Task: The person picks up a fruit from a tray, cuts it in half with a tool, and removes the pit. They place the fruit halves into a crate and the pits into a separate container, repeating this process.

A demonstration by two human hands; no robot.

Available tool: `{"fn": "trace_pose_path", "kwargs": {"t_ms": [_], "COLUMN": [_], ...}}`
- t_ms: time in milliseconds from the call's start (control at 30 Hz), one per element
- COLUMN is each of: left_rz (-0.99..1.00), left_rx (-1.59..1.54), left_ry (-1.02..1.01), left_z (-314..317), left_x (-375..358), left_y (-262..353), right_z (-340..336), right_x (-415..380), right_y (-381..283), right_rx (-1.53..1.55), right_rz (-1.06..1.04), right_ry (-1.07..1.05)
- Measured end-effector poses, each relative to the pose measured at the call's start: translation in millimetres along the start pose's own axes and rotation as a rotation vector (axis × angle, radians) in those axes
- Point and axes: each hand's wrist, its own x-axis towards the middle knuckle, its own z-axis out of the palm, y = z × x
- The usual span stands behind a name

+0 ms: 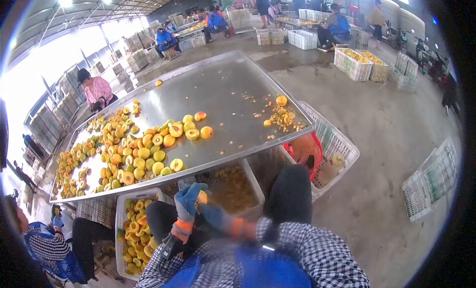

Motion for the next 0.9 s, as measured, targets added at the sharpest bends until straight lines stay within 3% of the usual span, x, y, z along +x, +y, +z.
{"fn": "trace_pose_path", "kwargs": {"t_ms": [33,133,167,233,267,367,400,500,567,600,633,700,733,767,833,867,900], "left_rz": [0.125,0.579,0.453,0.204,0.187,0.094,-0.126,0.17,-0.075,-0.206,-0.078,0.114,0.19,0.055,-0.189,-0.24,-0.168], "left_rx": [0.153,0.59,0.481,0.271,0.296,0.153,-0.024,0.139,-0.143,-0.283,-0.24,-0.079,0.044,-0.038,-0.226,-0.159,-0.067], "left_ry": [-0.08,-0.297,-0.247,-0.152,-0.162,-0.29,-0.282,-0.375,-0.328,-0.295,-0.306,-0.199,-0.105,-0.097,-0.107,-0.138,-0.123], "left_z": [-1.6,-13.8,-10.6,-4.6,-2.1,-2.6,-1.6,-0.9,4.4,7.4,8.5,8.1,5.7,3.2,6.9,5.2,-2.0], "left_x": [-1.6,8.6,7.7,7.1,4.6,-0.3,-4.5,0.1,6.3,8.4,14.7,22.5,21.5,20.4,15.6,15.9,16.5], "left_y": [1.2,19.1,17.4,15.6,31.8,36.6,43.0,30.8,33.9,36.3,28.9,15.2,11.8,17.9,42.6,36.7,25.0], "right_z": [-7.5,-15.5,-0.5,1.0,-3.1,-11.3,-19.3,-25.0,-22.6,-25.9,-23.5,-16.9,-5.5,-3.4,-15.0,-15.7,-16.9], "right_x": [0.1,2.7,4.6,0.1,-4.0,-10.3,-5.8,-5.4,0.8,4.2,4.7,-1.4,1.5,12.4,22.4,23.1,24.5], "right_y": [-12.7,-27.6,-2.0,-3.2,-28.6,-54.9,-84.5,-60.2,-71.4,-66.8,-54.4,-23.3,-28.9,-36.8,-72.0,-70.4,-68.5], "right_rx": [0.08,-0.232,-0.332,0.129,0.682,0.913,0.969,1.396,1.562,1.827,2.088,1.712,1.773,1.804,1.402,1.355,1.309], "right_rz": [0.081,-0.332,-0.445,-0.174,0.217,0.751,0.824,0.81,0.661,0.835,1.028,0.745,0.721,0.668,0.674,0.735,0.796], "right_ry": [-0.027,0.034,0.097,0.104,0.045,-0.132,-0.111,-0.458,-0.572,-0.353,-0.102,-0.44,-0.489,-0.528,-0.262,-0.226,-0.192]}}
